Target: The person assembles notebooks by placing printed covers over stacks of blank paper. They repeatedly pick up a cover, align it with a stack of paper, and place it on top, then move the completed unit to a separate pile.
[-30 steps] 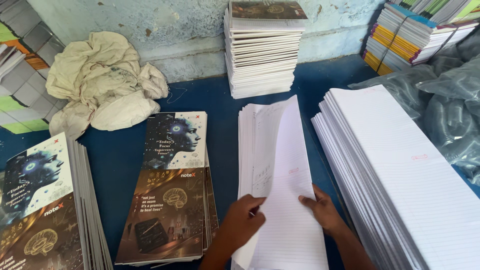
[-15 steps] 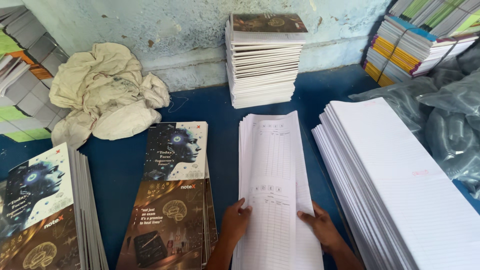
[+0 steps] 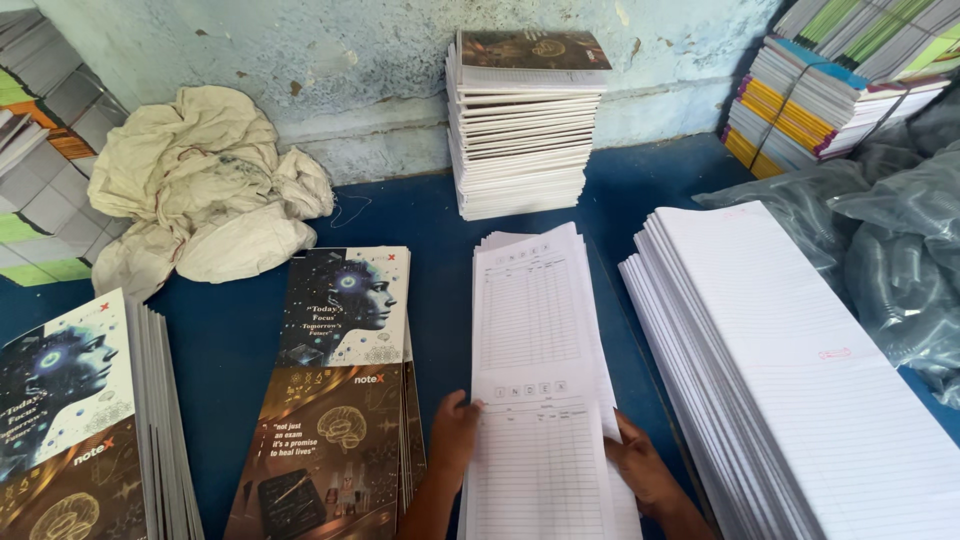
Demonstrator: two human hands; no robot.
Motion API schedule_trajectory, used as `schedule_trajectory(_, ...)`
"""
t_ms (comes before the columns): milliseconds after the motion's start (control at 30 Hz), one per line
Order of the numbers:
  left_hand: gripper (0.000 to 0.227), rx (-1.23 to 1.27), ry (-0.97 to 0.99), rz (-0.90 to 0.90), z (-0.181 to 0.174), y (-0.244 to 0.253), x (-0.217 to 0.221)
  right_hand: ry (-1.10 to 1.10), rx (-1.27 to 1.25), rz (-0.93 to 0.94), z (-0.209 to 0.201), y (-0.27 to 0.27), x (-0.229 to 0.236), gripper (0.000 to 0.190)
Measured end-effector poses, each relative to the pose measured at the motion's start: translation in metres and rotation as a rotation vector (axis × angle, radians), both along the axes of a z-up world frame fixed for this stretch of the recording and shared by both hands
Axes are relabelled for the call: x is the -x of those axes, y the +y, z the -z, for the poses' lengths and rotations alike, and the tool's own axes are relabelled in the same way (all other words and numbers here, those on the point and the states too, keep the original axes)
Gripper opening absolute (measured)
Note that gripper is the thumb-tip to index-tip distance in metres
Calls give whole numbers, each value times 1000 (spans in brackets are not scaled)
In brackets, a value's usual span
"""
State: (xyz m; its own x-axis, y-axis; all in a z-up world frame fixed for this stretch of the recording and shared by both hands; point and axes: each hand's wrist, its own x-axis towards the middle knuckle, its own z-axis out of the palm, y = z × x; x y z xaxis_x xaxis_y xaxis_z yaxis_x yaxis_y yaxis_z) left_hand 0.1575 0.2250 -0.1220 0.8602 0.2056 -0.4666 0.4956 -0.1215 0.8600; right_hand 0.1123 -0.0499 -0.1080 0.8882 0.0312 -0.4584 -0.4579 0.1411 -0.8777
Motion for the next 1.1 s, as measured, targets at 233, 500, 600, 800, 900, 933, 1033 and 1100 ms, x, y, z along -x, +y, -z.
schedule_trajectory(233, 49, 225, 20, -2, -16, 12, -10, 3, -22, -27, 2, 0, -1, 57)
schedule_trajectory(500, 44, 538, -7, -61, -22, 7, -15, 16, -72, -23, -3, 2, -1, 59)
schedule_trajectory(600, 45, 526, 73, -135, -26, 2, -19, -2, -107, -25, -6, 4, 0, 58)
schedule_trajectory(800, 47, 540, 144, -185, -44, -2, -21, 10, -47, -30, -8, 7, 1, 59)
schedule_trajectory(900, 47, 374, 110, -93, -54, -1, -22, -34, -79, -51, -8, 6, 1, 59)
schedule_trajectory(933, 47, 285, 100, -63, -56, 0, -21, -36, -78, -57, -8, 5, 1, 58)
schedule_trajectory(1033, 49, 128, 69, -12, -59, 1, -21, -15, -67, -63, -9, 4, 0, 58)
schedule_trajectory(1100, 50, 168, 45, -29, -57, 1, -23, 32, -51, -55, -8, 5, 1, 61)
